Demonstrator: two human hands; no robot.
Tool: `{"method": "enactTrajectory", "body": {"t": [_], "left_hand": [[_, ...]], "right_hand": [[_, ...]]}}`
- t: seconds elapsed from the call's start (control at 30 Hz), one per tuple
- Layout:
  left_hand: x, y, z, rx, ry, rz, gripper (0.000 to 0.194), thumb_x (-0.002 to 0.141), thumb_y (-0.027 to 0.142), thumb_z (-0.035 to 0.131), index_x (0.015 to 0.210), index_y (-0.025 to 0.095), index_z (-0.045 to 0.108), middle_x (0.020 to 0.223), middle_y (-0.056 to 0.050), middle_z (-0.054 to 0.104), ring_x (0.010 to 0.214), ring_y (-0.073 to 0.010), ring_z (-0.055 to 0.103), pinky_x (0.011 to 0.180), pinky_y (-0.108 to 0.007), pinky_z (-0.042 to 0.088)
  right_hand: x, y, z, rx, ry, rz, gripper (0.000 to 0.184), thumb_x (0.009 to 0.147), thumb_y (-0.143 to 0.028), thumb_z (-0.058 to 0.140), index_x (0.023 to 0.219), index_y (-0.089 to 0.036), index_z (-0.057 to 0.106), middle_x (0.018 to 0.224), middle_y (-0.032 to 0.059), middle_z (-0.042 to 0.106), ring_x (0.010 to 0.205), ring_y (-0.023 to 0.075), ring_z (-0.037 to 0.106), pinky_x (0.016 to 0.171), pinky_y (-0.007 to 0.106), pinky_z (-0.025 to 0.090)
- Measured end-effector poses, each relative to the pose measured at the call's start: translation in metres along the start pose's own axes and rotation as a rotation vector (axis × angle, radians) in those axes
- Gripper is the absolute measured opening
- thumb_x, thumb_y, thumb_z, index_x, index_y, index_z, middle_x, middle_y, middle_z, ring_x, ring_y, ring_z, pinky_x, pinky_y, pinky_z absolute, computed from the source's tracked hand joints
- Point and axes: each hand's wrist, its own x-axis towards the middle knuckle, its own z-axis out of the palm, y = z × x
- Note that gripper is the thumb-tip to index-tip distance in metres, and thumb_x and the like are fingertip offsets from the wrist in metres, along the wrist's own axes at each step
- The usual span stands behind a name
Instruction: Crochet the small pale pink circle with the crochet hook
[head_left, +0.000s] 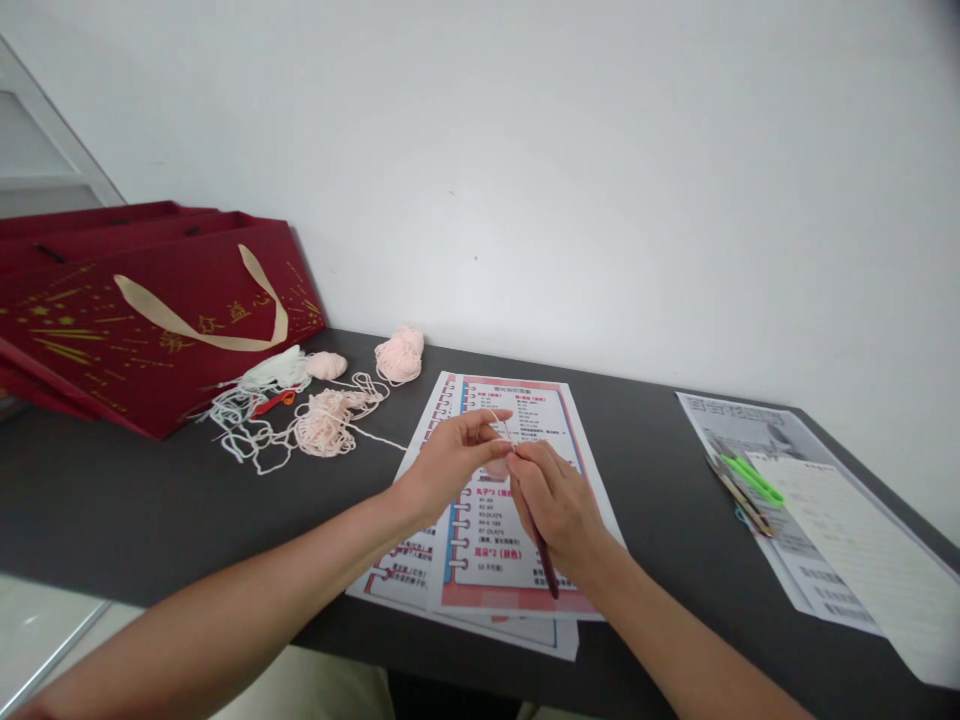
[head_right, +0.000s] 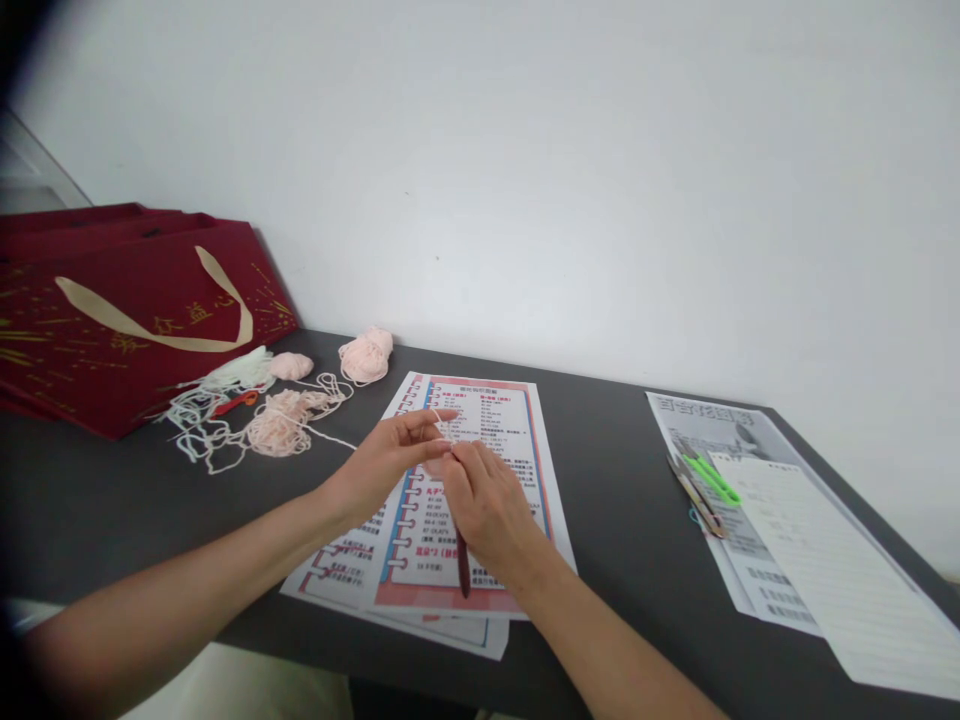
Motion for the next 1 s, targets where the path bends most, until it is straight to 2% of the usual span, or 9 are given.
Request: {"method": "enactTrajectory", "body": {"t": [0.17,0.27,0.37,0.47,0.57,0.7,0.77,0.87,1.0], "left_hand": [[0.000,0.003,-0.004,0.392,0.081,0.238,0.040,0.078,0.024,0.064,0.117,0.016,0.062,0.070,0.002,0.059,0.071,-0.0141,0.054,0.078,-0.030,0.042],[-0.003,0.007,-0.004,0.557,0.103,0.342,0.026,0.080,0.024,0.062,0.106,0.019,0.065,0.076,0.000,0.063,0.077,-0.0168,0.058,0.078,-0.029,0.041],[-0.006,0.011,-0.004,0.659,0.122,0.423,0.006,0.082,0.023,0.059,0.081,0.019,0.063,0.081,-0.003,0.065,0.088,-0.0196,0.060,0.080,-0.029,0.041],[-0.008,0.014,-0.003,0.690,0.117,0.428,0.010,0.083,0.023,0.057,0.074,0.020,0.058,0.081,-0.003,0.065,0.095,-0.0213,0.061,0.084,-0.030,0.042],[-0.007,0.017,-0.005,0.669,0.087,0.412,0.009,0.083,0.022,0.057,0.074,0.020,0.058,0.081,-0.003,0.065,0.098,-0.0223,0.061,0.086,-0.031,0.042],[-0.006,0.019,-0.006,0.657,0.078,0.417,0.009,0.082,0.019,0.058,0.072,0.020,0.058,0.078,-0.003,0.065,0.106,-0.0233,0.060,0.087,-0.031,0.041],[-0.005,0.020,-0.007,0.658,0.078,0.433,0.012,0.082,0.017,0.057,0.071,0.019,0.058,0.075,-0.002,0.063,0.109,-0.0232,0.059,0.086,-0.030,0.041],[-0.003,0.020,-0.009,0.619,0.039,0.430,0.012,0.081,0.016,0.058,0.069,0.019,0.058,0.072,-0.001,0.062,0.111,-0.0234,0.058,0.088,-0.032,0.040],[0.000,0.020,-0.009,0.414,-0.053,0.318,0.005,0.078,0.019,0.062,0.073,0.017,0.062,0.069,0.000,0.061,0.104,-0.0213,0.058,0.090,-0.033,0.039]], "right_hand": [[0.000,-0.008,-0.005,0.231,0.082,0.135,0.018,0.086,-0.007,0.048,0.091,-0.025,0.051,0.089,0.0050,0.060,0.080,0.0194,0.059,0.068,0.033,0.049],[0.004,-0.009,-0.009,0.480,0.200,0.420,0.010,0.086,-0.014,0.054,0.086,-0.025,0.054,0.081,0.0013,0.061,0.068,0.0154,0.058,0.062,0.029,0.048],[0.012,-0.008,-0.012,0.900,0.276,0.706,0.009,0.086,-0.020,0.057,0.077,-0.023,0.056,0.065,-0.0027,0.056,0.056,0.0124,0.053,0.054,0.027,0.046],[0.018,-0.007,-0.013,1.197,0.318,0.834,0.015,0.086,-0.022,0.056,0.072,-0.021,0.056,0.064,-0.0025,0.056,0.053,0.0115,0.051,0.051,0.026,0.045],[0.017,-0.007,-0.016,1.048,0.277,0.798,0.011,0.085,-0.021,0.058,0.074,-0.021,0.057,0.063,-0.0026,0.058,0.053,0.0118,0.053,0.052,0.026,0.045],[0.009,-0.009,-0.020,0.549,0.198,0.428,0.011,0.081,-0.013,0.061,0.083,-0.024,0.061,0.085,0.0022,0.066,0.074,0.0155,0.062,0.068,0.029,0.049],[0.007,-0.009,-0.022,0.482,0.181,0.327,0.014,0.081,-0.011,0.060,0.084,-0.025,0.061,0.090,0.0029,0.067,0.081,0.0168,0.063,0.073,0.030,0.049],[0.009,-0.004,-0.022,0.644,0.204,0.492,0.009,0.081,-0.014,0.061,0.081,-0.023,0.061,0.079,0.0005,0.065,0.065,0.0136,0.061,0.061,0.027,0.048],[0.016,0.003,-0.017,1.226,0.231,0.755,0.005,0.082,-0.018,0.061,0.077,-0.021,0.060,0.068,-0.0023,0.061,0.055,0.0105,0.056,0.053,0.025,0.046]]}}
